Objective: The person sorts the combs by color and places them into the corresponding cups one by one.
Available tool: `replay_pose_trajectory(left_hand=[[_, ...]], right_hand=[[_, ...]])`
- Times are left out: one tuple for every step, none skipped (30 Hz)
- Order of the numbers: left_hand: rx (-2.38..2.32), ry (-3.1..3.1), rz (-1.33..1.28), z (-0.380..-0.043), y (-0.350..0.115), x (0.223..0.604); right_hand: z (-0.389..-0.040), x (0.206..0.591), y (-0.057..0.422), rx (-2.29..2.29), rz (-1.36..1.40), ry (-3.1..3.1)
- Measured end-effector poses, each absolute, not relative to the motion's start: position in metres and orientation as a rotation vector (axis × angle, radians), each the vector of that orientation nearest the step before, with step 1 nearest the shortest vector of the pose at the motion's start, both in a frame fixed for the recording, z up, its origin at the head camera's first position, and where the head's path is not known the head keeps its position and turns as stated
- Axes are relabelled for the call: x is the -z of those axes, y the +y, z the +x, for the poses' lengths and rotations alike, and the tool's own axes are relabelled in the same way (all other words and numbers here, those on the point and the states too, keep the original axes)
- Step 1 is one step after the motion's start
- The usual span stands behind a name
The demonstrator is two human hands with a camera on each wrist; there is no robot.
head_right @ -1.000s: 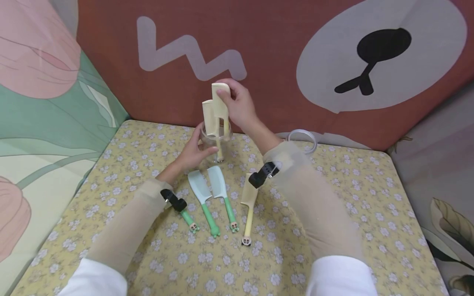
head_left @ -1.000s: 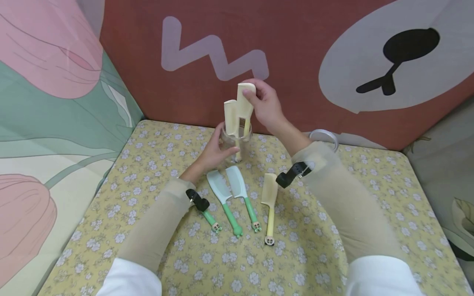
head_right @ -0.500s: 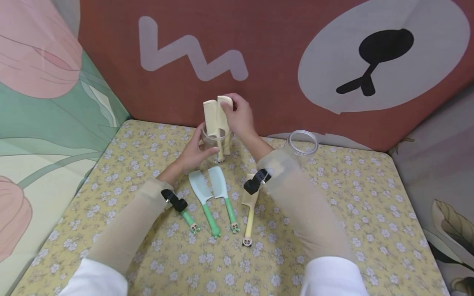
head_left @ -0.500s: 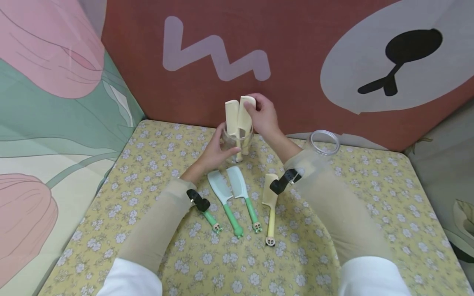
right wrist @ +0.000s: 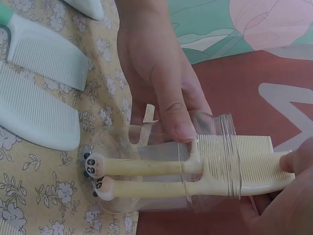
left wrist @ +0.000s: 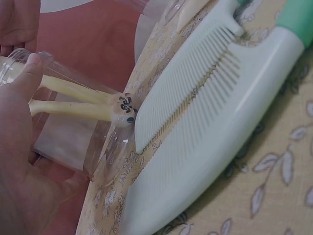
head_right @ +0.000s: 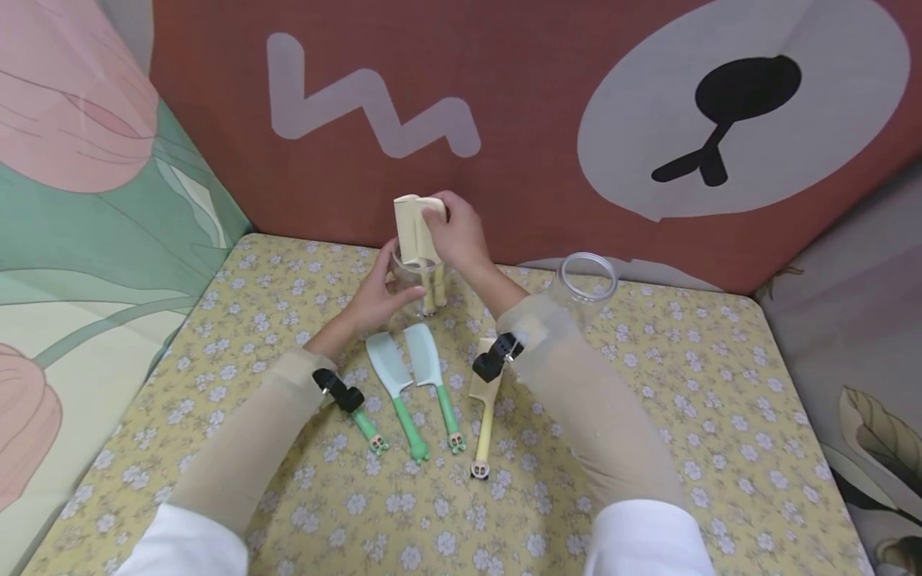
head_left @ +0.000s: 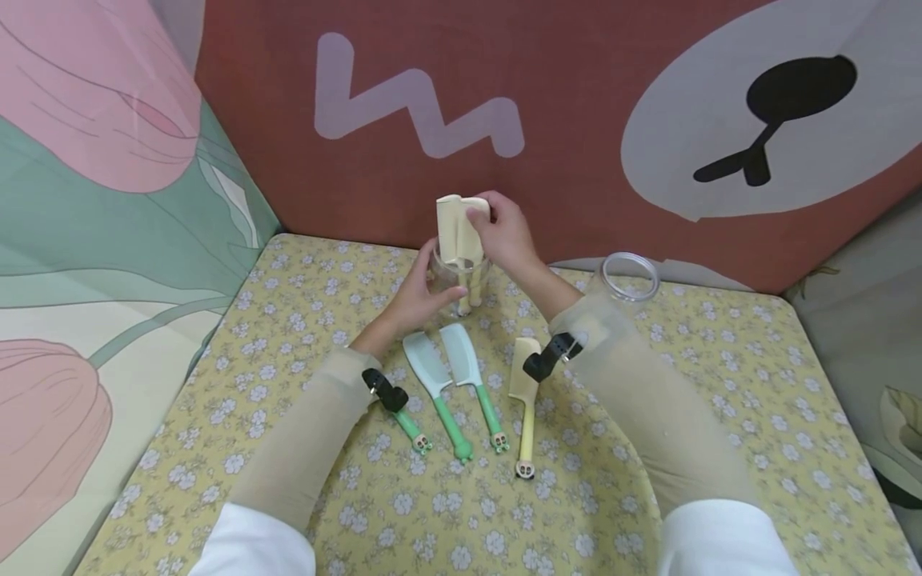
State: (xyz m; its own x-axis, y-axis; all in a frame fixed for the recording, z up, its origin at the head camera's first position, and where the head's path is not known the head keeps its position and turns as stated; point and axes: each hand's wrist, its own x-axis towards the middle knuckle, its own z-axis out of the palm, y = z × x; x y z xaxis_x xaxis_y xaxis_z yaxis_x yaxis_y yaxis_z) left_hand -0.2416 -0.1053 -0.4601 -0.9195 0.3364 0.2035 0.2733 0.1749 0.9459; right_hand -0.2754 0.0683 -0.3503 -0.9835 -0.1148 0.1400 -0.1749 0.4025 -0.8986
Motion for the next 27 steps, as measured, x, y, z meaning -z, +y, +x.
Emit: replay_pose_trajectory(left_hand=[[-1.886, 2.369, 0.613, -0.242, -0.105, 0.46], [-1.884, 2.373, 0.61, -0.242, -0.105, 0.46], [-1.881, 2.377, 0.607, -0.242, -0.105, 0.46], [-1.877, 2.381, 0.601, -0.242, -0.105, 0.46], [-1.872, 2.386, 0.598, -0.241, -0.105, 0.46], [-1.869, 2.389, 0.598, -0.241, -0.105, 0.46], [-1.863, 2.393, 0.596, -0.241, -0.105, 0.461], [-1.862, 2.395, 0.599, -0.242, -0.106, 0.461], [-1.859, 2.398, 0.598, -0.242, -0.106, 0.461], [-1.856, 2.402, 0.596, -0.242, -0.106, 0.461], [-1.853, 2.406, 0.596, -0.242, -0.106, 0.461], [-1.85, 2.411, 0.595, -0.242, -0.106, 0.462], [-1.849, 2.415, 0.594, -0.242, -0.106, 0.462], [-1.847, 2.418, 0.592, -0.242, -0.106, 0.462], [-1.845, 2.424, 0.587, -0.242, -0.106, 0.462], [-1.847, 2.426, 0.587, -0.242, -0.106, 0.462], [-1.851, 2.427, 0.589, -0.243, -0.106, 0.463], [-1.854, 2.428, 0.588, -0.243, -0.105, 0.463], [-1.861, 2.425, 0.59, -0.243, -0.105, 0.463], [-1.864, 2.427, 0.59, -0.243, -0.105, 0.463], [-1.867, 2.423, 0.591, -0.243, -0.105, 0.463], [-1.867, 2.421, 0.59, -0.243, -0.105, 0.463], [-1.866, 2.418, 0.587, -0.243, -0.105, 0.463], [-1.862, 2.416, 0.585, -0.242, -0.105, 0.463], [-1.855, 2.417, 0.583, -0.242, -0.105, 0.463], [-1.848, 2.42, 0.58, -0.242, -0.105, 0.463], [-1.849, 2.417, 0.58, -0.242, -0.105, 0.463]], right_hand=[[-0.276, 0.35, 0.069, -1.661, 0.265, -2.591], [-0.276, 0.351, 0.069, -1.657, 0.26, -2.601], [-0.276, 0.351, 0.069, -1.66, 0.253, -2.608], [-0.276, 0.351, 0.07, -1.664, 0.245, -2.617], [-0.276, 0.351, 0.07, -1.667, 0.238, -2.626], [-0.276, 0.351, 0.071, -1.67, 0.232, -2.638], [-0.276, 0.351, 0.072, -1.673, 0.23, -2.644], [-0.276, 0.351, 0.073, -1.672, 0.224, -2.654], [-0.276, 0.351, 0.074, -1.678, 0.224, -2.657], [-0.276, 0.351, 0.075, -1.681, 0.225, -2.66], [-0.276, 0.351, 0.076, -1.681, 0.224, -2.663], [-0.276, 0.351, 0.077, -1.677, 0.224, -2.669], [-0.276, 0.351, 0.079, -1.674, 0.228, -2.672], [-0.275, 0.35, 0.081, -1.671, 0.23, -2.677], [-0.275, 0.35, 0.083, -1.666, 0.235, -2.684], [-0.274, 0.35, 0.085, -1.659, 0.241, -2.695], [-0.273, 0.349, 0.087, -1.649, 0.253, -2.703], [-0.272, 0.348, 0.089, -1.635, 0.272, -2.713], [-0.271, 0.347, 0.091, -1.621, 0.298, -2.724], [-0.269, 0.346, 0.094, -1.593, 0.332, -2.742], [-0.267, 0.345, 0.097, -1.548, 0.376, -2.765], [-0.264, 0.344, 0.101, -1.494, 0.432, -2.786], [-0.261, 0.344, 0.104, -1.422, 0.499, -2.806], [-0.257, 0.344, 0.108, -1.335, 0.569, -2.83], [-0.253, 0.344, 0.112, -1.241, 0.645, -2.851], [-0.249, 0.344, 0.116, -1.145, 0.722, -2.865], [-0.244, 0.344, 0.121, -1.059, 0.792, -2.876]])
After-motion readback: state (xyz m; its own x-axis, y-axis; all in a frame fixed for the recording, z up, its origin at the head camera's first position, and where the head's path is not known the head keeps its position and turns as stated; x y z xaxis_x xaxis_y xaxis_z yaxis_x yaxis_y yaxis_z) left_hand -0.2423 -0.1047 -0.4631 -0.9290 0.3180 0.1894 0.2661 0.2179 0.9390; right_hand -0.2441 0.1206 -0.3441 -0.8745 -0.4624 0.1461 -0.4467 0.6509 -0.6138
